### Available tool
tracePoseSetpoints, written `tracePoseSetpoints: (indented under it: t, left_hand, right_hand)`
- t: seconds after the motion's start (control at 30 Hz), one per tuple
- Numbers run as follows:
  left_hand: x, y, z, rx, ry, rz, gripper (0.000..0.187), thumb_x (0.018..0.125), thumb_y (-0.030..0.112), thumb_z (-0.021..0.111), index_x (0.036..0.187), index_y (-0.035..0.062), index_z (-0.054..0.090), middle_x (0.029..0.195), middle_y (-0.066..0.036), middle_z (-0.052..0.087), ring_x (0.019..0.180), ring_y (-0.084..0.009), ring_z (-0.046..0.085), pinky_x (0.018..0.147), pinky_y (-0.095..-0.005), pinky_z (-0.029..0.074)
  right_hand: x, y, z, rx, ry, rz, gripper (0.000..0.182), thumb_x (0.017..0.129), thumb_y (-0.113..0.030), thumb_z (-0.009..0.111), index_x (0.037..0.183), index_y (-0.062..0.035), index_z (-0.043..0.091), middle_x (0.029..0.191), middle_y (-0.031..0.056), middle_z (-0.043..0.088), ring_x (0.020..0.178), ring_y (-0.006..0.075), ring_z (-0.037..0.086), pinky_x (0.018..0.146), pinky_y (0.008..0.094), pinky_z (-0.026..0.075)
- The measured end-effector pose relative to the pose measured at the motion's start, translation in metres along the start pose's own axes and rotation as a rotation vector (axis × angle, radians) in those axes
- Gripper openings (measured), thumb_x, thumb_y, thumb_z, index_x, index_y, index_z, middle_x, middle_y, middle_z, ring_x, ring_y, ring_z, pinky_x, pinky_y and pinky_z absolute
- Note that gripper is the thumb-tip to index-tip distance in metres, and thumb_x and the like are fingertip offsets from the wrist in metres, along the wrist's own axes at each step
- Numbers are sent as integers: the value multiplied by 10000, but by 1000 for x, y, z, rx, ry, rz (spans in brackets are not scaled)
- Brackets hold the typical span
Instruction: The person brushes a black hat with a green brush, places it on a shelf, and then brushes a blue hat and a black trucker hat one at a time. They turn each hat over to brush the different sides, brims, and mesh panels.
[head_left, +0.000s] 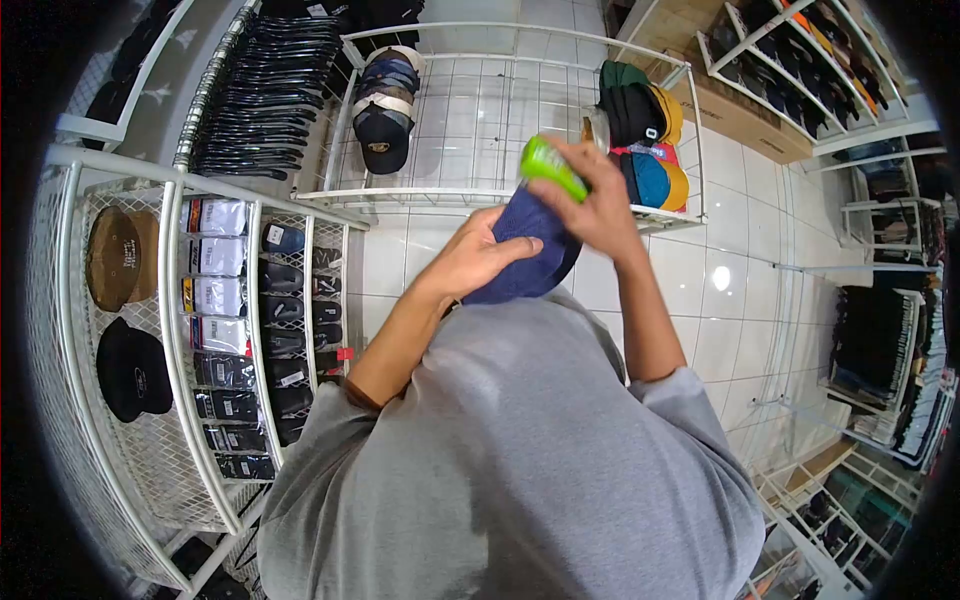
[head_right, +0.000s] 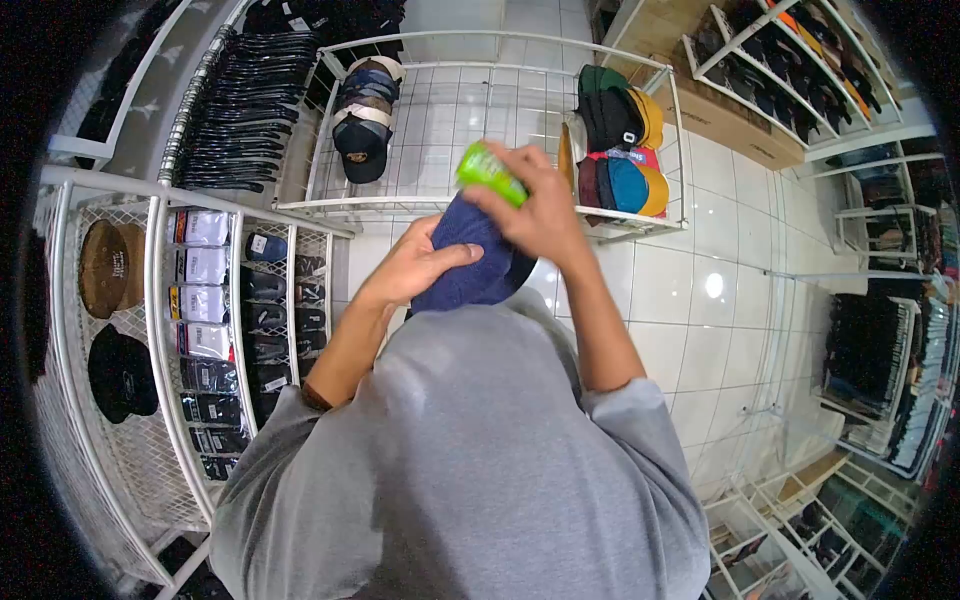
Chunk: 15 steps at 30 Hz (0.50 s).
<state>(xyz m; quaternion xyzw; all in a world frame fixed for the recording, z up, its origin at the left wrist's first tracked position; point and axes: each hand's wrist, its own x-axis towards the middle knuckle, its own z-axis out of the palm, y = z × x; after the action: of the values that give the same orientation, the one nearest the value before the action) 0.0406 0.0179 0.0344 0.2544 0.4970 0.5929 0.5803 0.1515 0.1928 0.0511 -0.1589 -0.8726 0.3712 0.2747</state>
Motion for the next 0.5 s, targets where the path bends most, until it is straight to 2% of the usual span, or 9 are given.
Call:
tracePoseSetpoints:
  t: [0.07, 0.1, 0.17, 0.23, 0.3, 0.37, 0.4, 0.43, 0.5]
  left_hand:
    - [-2, 1, 2, 26, -34, 51, 326, 932, 48, 666, 1248, -17, 620, 1072, -27, 701, 946, -86, 652, 869, -269, 543]
    - [-4, 1, 5, 28, -36, 50, 326, 932, 48, 666, 1248, -17, 620, 1072, -27, 701, 946, -86, 652, 869, -269, 543]
    - [-3, 2, 7, -16, 45, 49, 323, 935, 49, 665, 1247, -18, 621, 1083, -28, 699, 949, -82, 647, 865, -273, 544]
    - [-1, 0, 0, -7, 48, 46, 325, 937, 50, 666, 1251, -18, 623, 1093, -30, 699, 955, -81, 646, 870, -275, 544]
    - [-1, -1, -3, 80, -20, 11, 329, 934, 48, 669, 1254, -15, 626, 1091, -30, 699, 958, -85, 649, 870, -272, 542]
    - [-5, 5, -1, 32, -60, -14, 336, 933, 54, 679, 1259, -11, 627, 1104, -30, 700, 959, -93, 654, 873, -268, 540]
    - [-7, 7, 2, -6, -28, 41, 344, 932, 59, 686, 1263, -14, 626, 1115, -31, 701, 962, -95, 655, 878, -270, 541]
    - [-7, 10, 3, -45, 7, 99, 353, 932, 64, 692, 1268, -17, 625, 1125, -33, 701, 965, -98, 657, 883, -271, 542]
    - [-10, 10, -1, -44, 49, 111, 386, 929, 78, 704, 1291, -20, 615, 1159, -53, 702, 980, -115, 667, 909, -283, 540]
  right_hand:
    - [5, 23, 1, -144, 71, 154, 510, 825, -266, 822, 1258, -34, 685, 1016, 160, 650, 915, 299, 644, 842, 346, 507]
    - [4, 19, -2, -143, 74, 155, 510, 825, -266, 822, 1258, -34, 685, 1016, 160, 650, 915, 299, 644, 842, 346, 507]
    - [7, 3, -15, 80, 142, 159, 490, 822, -227, 823, 1252, -34, 688, 1015, 149, 651, 925, 276, 646, 850, 342, 504]
    - [3, -13, -14, 176, 58, -46, 520, 799, -225, 841, 1262, -45, 687, 995, 137, 645, 929, 257, 645, 866, 331, 497]
    - [1, -2, 2, 123, 38, -3, 539, 791, -238, 852, 1270, -54, 687, 992, 141, 642, 919, 262, 644, 858, 330, 499]
    - [5, 26, 6, -15, 121, 125, 550, 781, -252, 866, 1265, -58, 691, 980, 151, 633, 904, 272, 645, 846, 333, 503]
    - [5, 32, 1, -82, 203, 119, 545, 780, -254, 874, 1255, -55, 695, 961, 162, 629, 903, 278, 655, 841, 339, 508]
    - [4, 33, -9, 4, 210, 161, 511, 824, -210, 845, 1268, -21, 677, 1055, 152, 668, 994, 243, 668, 876, 333, 513]
    - [0, 37, -18, 598, 172, 216, 477, 881, -153, 792, 1304, 11, 643, 1194, 125, 681, 1097, 198, 644, 931, 318, 504]
